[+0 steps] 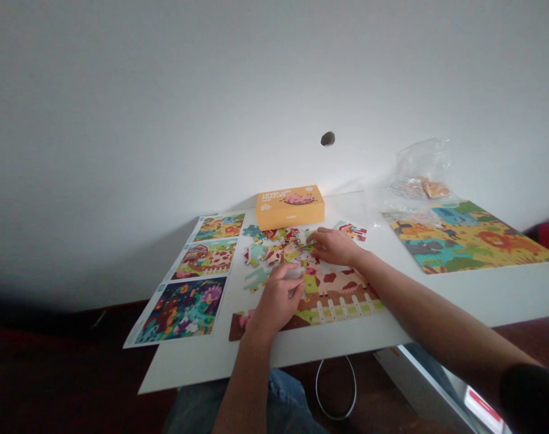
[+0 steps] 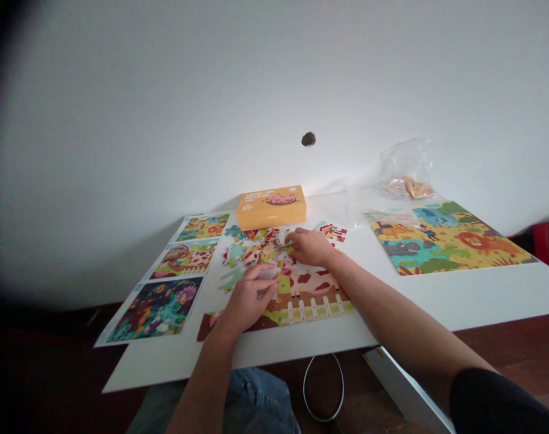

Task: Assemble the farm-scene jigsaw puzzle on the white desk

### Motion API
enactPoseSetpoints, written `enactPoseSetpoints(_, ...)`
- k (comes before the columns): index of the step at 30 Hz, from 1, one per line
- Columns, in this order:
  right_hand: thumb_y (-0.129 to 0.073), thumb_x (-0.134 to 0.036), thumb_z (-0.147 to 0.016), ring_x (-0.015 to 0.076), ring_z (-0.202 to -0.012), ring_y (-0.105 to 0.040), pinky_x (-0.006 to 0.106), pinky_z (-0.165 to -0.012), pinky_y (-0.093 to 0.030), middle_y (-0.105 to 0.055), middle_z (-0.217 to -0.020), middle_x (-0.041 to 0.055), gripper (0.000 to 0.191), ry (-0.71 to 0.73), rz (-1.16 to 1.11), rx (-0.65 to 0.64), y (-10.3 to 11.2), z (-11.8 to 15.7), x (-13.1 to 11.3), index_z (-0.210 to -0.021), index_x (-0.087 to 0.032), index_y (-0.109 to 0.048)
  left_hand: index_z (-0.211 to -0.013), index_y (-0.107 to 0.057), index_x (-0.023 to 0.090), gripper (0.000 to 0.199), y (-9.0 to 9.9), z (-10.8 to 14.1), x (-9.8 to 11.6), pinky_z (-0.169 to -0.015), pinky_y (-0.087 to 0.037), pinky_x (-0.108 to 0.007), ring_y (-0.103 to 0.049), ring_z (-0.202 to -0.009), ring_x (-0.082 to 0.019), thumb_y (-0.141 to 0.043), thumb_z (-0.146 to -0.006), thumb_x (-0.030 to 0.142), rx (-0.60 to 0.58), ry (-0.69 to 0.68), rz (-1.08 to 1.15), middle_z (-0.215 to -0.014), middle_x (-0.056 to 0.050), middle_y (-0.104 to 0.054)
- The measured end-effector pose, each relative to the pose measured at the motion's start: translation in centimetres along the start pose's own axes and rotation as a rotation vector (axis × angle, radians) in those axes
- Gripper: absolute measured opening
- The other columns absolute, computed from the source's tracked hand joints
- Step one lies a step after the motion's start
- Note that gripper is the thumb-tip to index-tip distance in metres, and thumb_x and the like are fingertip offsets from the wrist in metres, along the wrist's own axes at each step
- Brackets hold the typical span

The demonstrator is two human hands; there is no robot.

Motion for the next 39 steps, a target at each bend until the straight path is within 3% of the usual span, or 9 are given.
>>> enactPoseSetpoints(10,-0.056,-0.03,-0.089,0.0178,-0.085,-0.064,0.025,-0.067,-0.038,-0.068,-0.104,0.005,0.025,-0.143,0.002,0.089,0.7,-0.1,1.4,-0.109,-0.025,-0.069,-0.098,-0.078,0.02,0.022,0.3,-0.3,0.7,-0.103,-0.048,-0.046,-0.056,-0.114,-0.024,-0.059,-0.087,0.017,0.005,-0.026,0.022,-0.114,-0.005,-0.072)
enactPoseSetpoints(14,-0.056,-0.029,-0.089,0.0153,-0.077,-0.062,0.024,-0.064,-0.037,-0.07,-0.092,0.0032,0.023,-0.052,-0.082,0.126,0.9,-0.1,0.6,-0.104,-0.024,-0.072,-0.097,-0.078,0.021,0.023,0.2,-0.3,0.7,-0.103,-0.048,-0.047,-0.056,-0.114,-0.024,-0.058,-0.087,0.016,-0.001,-0.033,0.022,-0.116,-0.005,-0.071)
enactPoseSetpoints(18,-0.062,-0.037,-0.086,0.0145,-0.072,-0.06,0.025,-0.067,-0.037,-0.071,-0.083,0.0031,0.024,0.145,-0.145,0.045,0.6,0.2,-1.8,-0.1,-0.022,-0.074,-0.098,-0.077,0.021,0.024,0.4,-0.3,1.0,-0.101,-0.049,-0.045,-0.056,-0.113,-0.023,-0.056,-0.088,0.015,-0.004,-0.045,0.01,-0.114,-0.006,-0.071)
enactPoseSetpoints(23,-0.067,-0.047,-0.08,0.0144,-0.061,-0.057,0.025,-0.057,-0.031,-0.067,-0.068,0.0004,0.027,0.156,-0.124,-0.108,0.5,1.2,-3.4,-0.092,-0.023,-0.074,-0.08,-0.075,0.019,0.02,1.2,0.1,1.0,-0.089,-0.05,-0.04,-0.06,-0.096,-0.021,-0.056,-0.088,0.018,-0.002,-0.003,-0.1,-0.098,-0.008,-0.069)
enactPoseSetpoints(25,-0.069,-0.043,-0.078,0.0145,-0.061,-0.057,0.025,-0.056,-0.03,-0.069,-0.071,0.0,0.026,0.183,-0.11,-0.178,0.2,1.7,-4.1,-0.096,-0.025,-0.073,-0.075,-0.073,0.019,0.017,1.6,0.3,1.0,-0.084,-0.049,-0.037,-0.06,-0.09,-0.02,-0.06,-0.086,0.018,-0.02,0.033,-0.133,-0.091,-0.006,-0.067)
enactPoseSetpoints(28,-0.067,-0.034,-0.077,0.0151,-0.063,-0.058,0.025,-0.055,-0.029,-0.07,-0.074,-0.0002,0.025,0.204,-0.084,-0.243,-0.5,2.1,-4.5,-0.101,-0.027,-0.071,-0.067,-0.071,0.02,0.017,1.4,0.7,1.5,-0.08,-0.045,-0.036,-0.06,-0.08,-0.018,-0.066,-0.083,0.02,-0.136,0.049,-0.129,-0.081,-0.003,-0.064)
enactPoseSetpoints(32,-0.065,-0.027,-0.075,0.0153,-0.065,-0.06,0.024,-0.056,-0.031,-0.073,-0.079,-0.0001,0.025,0.202,-0.097,-0.284,-1.1,2.0,-4.1,-0.098,-0.027,-0.073,-0.071,-0.072,0.022,0.011,0.6,1.3,2.7,-0.082,-0.041,-0.036,-0.06,-0.079,-0.017,-0.071,-0.082,0.024,-0.282,0.023,-0.067,-0.082,-0.001,-0.064)
enactPoseSetpoints(39,-0.063,-0.019,-0.07,0.0159,-0.065,-0.061,0.025,-0.053,-0.031,-0.073,-0.078,0.0007,0.021,0.213,-0.057,-0.313,-0.6,2.6,-3.9,-0.087,-0.025,-0.075,-0.077,-0.074,0.022,0.007,-0.9,1.4,4.4,-0.086,-0.037,-0.037,-0.059,-0.086,-0.018,-0.071,-0.083,0.024,-0.329,-0.053,-0.045,-0.087,-0.001,-0.064)
Point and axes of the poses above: each hand's wrist, its own z-axis away from the middle knuckle, its own y-axis out of the back of the hand, x = y × z, the point moved 9 cm from there along -z, towards the middle knuckle
